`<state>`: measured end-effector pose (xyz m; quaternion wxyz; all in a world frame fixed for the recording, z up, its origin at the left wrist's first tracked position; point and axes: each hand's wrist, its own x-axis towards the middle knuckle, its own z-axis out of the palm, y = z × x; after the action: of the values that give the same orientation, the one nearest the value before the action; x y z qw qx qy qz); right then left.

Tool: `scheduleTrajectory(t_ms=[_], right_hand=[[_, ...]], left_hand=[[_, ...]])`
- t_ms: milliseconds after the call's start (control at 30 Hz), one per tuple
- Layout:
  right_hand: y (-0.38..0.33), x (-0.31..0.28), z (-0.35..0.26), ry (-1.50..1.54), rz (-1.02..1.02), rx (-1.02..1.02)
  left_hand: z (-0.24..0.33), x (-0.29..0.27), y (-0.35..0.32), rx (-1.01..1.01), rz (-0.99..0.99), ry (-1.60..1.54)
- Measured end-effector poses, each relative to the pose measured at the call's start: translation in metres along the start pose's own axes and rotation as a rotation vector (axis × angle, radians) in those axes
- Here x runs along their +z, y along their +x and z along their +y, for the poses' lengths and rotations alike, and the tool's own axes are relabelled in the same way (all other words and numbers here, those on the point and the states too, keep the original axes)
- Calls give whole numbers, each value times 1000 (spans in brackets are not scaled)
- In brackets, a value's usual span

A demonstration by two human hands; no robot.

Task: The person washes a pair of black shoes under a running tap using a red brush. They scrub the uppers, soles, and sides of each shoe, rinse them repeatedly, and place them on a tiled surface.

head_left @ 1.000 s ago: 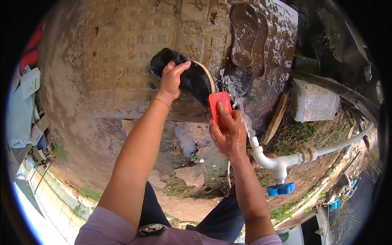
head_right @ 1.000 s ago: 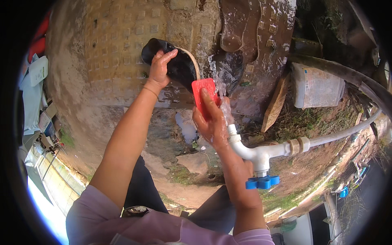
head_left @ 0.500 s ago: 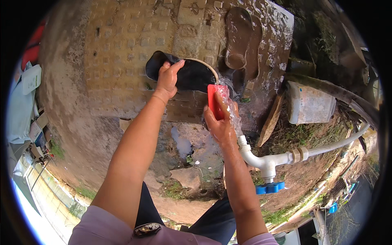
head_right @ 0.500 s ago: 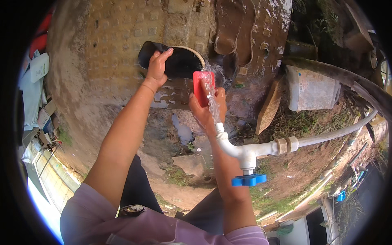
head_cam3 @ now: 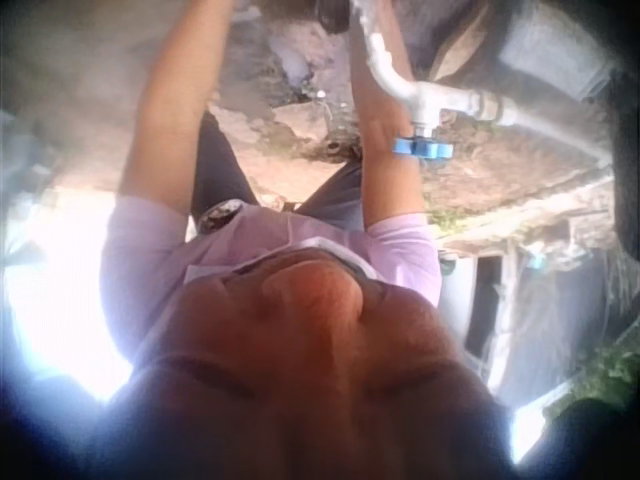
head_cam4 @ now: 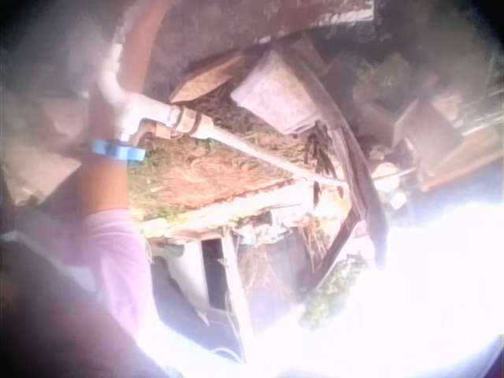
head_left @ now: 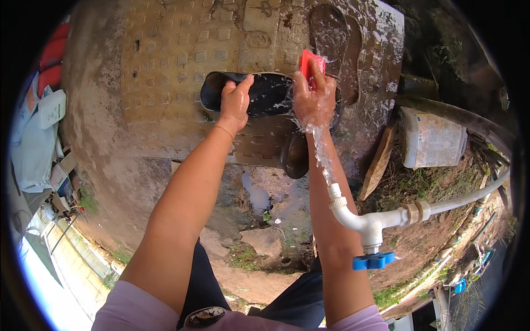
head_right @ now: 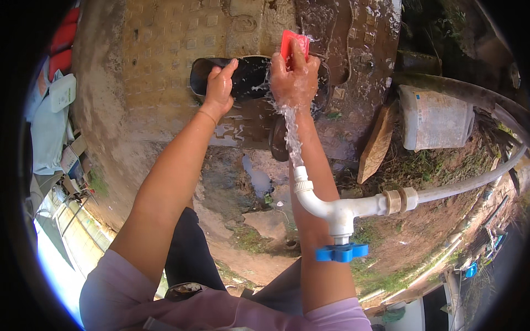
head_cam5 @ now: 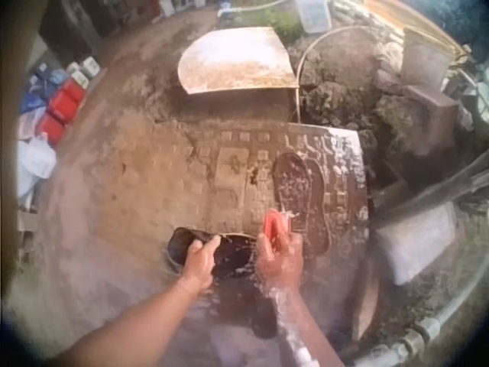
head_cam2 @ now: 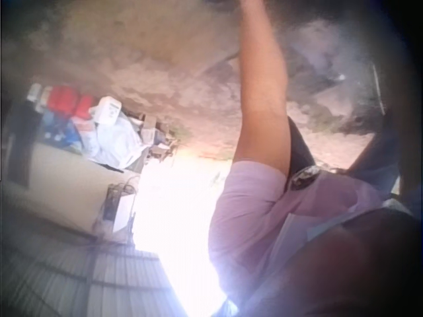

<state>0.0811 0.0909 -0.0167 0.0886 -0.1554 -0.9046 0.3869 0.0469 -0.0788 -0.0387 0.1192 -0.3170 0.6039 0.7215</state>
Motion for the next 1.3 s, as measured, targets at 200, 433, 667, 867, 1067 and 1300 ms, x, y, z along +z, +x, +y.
scheduleTrajectory(t_ms=[200, 433, 667, 867, 1067, 1300], right_hand=[[-74, -33, 8, -37, -311, 256], [16, -33, -13, 80, -367, 112], [-10, -47, -24, 0, -419, 171], [29, -22, -32, -59, -525, 17], [7, -33, -23, -193, -466, -274], [18, 10, -28, -202, -228, -315]], left_hand=[[7, -1, -2, -124, -8, -123], [1, -8, 3, -59, -13, 5], [1, 0, 4, 10, -96, 92], [0, -3, 6, -25, -140, 100], [-3, -1, 4, -16, -87, 178], [-15, 1, 10, 117, 60, 375]])
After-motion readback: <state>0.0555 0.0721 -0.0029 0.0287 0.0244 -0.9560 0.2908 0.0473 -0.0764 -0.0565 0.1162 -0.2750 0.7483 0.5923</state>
